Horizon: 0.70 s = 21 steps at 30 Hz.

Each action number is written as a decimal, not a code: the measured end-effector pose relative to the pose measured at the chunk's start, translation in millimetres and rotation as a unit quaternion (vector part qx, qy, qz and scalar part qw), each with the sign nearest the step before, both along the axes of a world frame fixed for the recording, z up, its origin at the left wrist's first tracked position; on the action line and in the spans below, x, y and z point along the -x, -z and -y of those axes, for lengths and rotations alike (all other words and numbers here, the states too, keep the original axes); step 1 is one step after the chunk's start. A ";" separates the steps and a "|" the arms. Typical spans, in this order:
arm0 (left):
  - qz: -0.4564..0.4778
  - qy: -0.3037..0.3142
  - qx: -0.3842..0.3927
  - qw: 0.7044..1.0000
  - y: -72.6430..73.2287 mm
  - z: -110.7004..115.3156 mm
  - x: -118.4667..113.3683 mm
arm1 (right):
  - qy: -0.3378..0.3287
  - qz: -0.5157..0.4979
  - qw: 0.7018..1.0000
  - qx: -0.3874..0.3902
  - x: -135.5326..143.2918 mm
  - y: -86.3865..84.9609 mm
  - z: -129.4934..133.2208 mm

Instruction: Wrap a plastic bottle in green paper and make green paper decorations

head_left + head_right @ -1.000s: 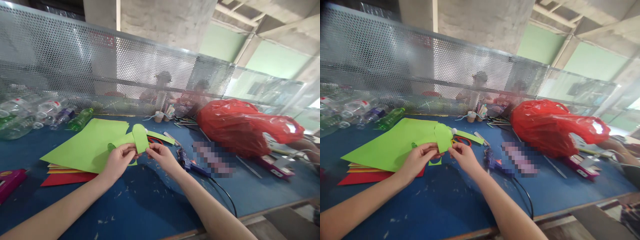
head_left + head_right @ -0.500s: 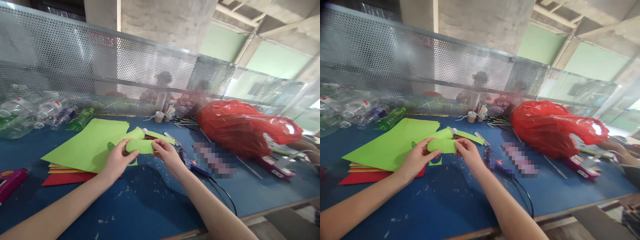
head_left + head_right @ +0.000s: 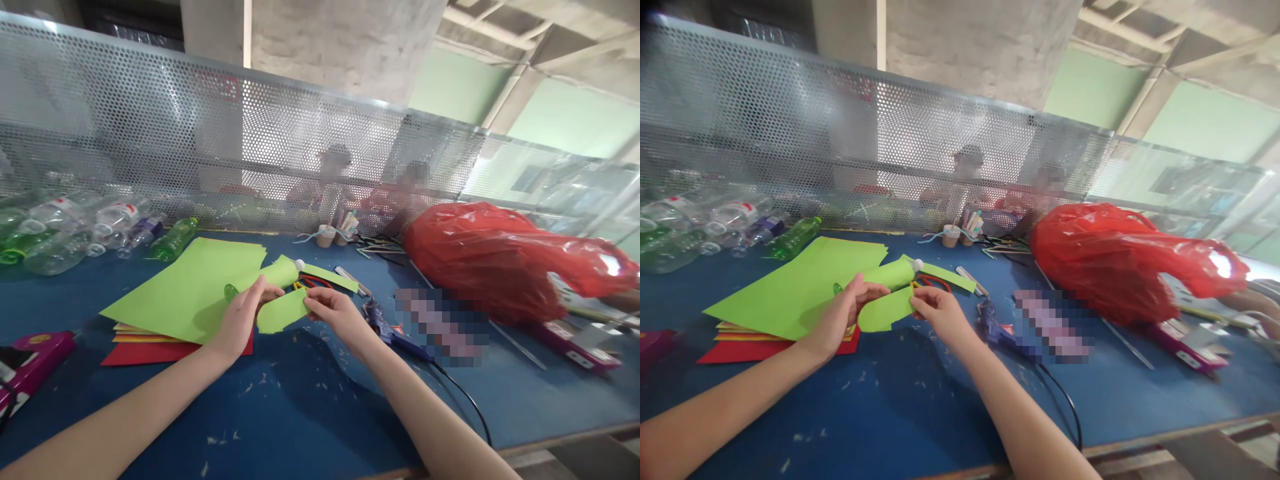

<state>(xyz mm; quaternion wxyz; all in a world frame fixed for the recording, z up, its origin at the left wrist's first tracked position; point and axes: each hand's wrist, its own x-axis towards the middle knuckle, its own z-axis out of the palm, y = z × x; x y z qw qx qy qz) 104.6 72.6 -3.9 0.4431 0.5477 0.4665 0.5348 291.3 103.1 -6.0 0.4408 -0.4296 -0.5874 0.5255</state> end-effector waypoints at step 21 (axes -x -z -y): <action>-0.127 0.041 -0.030 0.991 9.7 -9.4 5.1 | -0.051 0.092 0.994 -0.041 3.7 0.8 2.1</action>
